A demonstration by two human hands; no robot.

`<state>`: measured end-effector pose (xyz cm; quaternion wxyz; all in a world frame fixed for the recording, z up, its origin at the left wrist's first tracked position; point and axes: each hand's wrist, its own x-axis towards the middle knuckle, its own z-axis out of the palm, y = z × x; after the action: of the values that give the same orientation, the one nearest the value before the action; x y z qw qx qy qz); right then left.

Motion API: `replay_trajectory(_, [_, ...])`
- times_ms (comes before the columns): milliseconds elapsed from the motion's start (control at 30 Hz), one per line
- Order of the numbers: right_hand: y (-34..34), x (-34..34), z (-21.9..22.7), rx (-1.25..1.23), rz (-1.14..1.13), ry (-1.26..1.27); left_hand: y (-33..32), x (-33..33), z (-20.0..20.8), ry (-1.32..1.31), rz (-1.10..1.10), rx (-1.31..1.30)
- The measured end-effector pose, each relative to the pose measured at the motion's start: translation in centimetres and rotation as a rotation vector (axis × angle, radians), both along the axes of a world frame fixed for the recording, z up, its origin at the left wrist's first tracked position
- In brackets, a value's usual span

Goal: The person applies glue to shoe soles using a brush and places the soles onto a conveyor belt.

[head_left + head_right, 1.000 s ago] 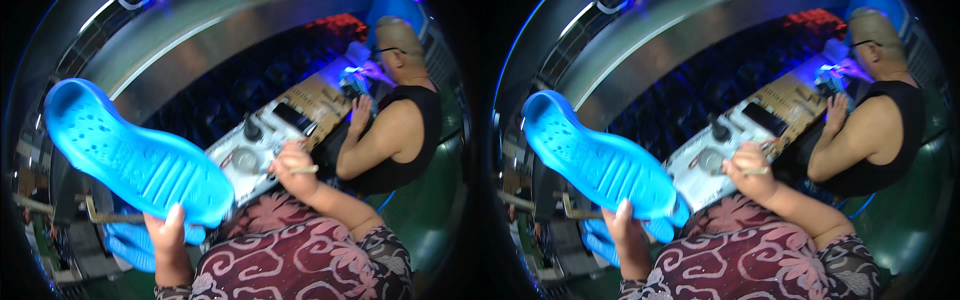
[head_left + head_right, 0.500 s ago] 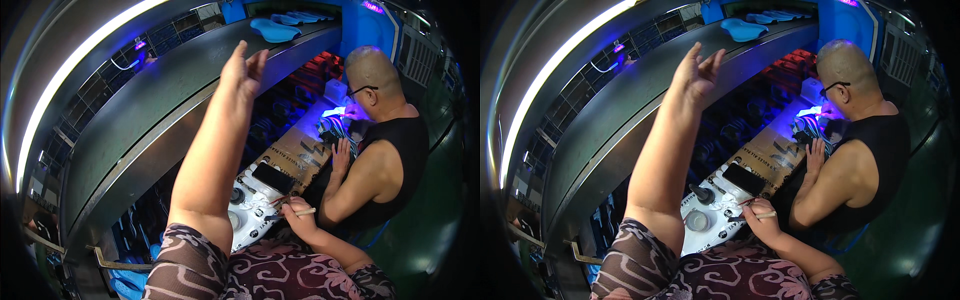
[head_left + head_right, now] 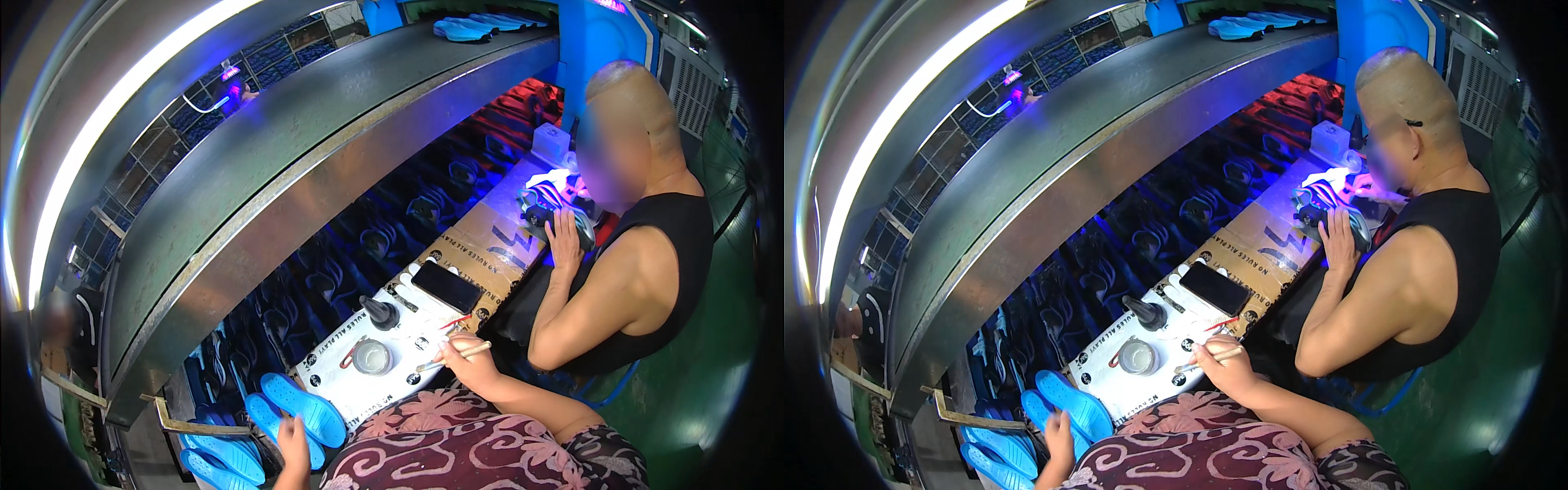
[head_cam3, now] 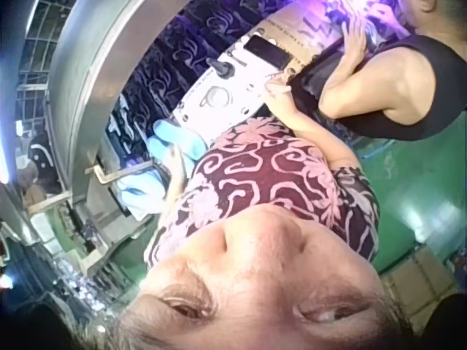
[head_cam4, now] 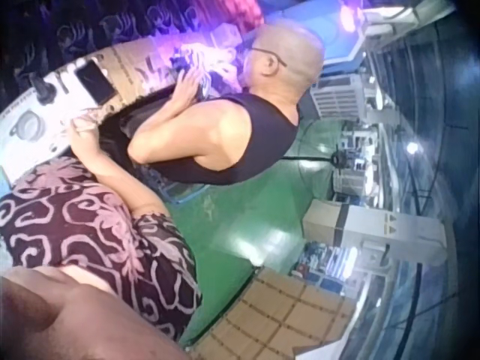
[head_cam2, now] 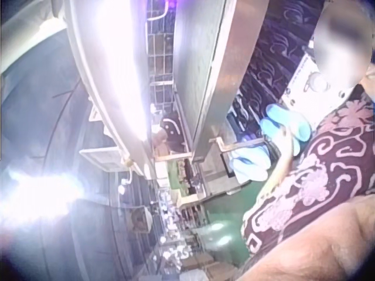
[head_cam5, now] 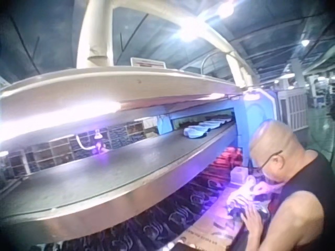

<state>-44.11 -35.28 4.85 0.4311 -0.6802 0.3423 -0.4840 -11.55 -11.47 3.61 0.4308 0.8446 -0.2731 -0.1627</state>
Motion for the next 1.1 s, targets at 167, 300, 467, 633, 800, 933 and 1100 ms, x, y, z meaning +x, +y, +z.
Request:
replay_trajectory(167, [1.6, 3.5, 0.8, 0.051, 0.127, -0.01, 14.5, 3.8, -9.4, 0.897, 0.243, 0.146])
replay_trajectory(300, [2.4, 5.7, 0.6, 0.222, 0.245, -0.023, 10.4, 0.7, -5.0, 1.493, 0.206, -0.128])
replay_trajectory(467, [3.9, 5.6, -0.2, 0.365, 0.152, -0.024, 11.0, 3.9, -11.8, 1.607, 0.496, -0.327])
replay_trajectory(633, [3.9, 4.5, 0.0, 0.347, 0.066, 0.05, 10.2, 2.5, -8.3, 1.511, 0.492, -0.348])
replay_trajectory(800, [4.2, 5.5, -0.1, 0.354, 0.086, 0.018, 14.9, 0.9, -7.8, 1.396, 0.564, -0.327])
replay_trajectory(933, [4.4, 6.6, -0.1, 0.33, 0.119, 0.041, 16.1, 0.5, -8.7, 1.298, 0.713, -0.464])
replay_trajectory(1100, [4.9, 7.1, 0.5, 0.308, 0.165, 0.032, 12.7, -2.2, -4.8, 1.198, 0.175, -0.108])
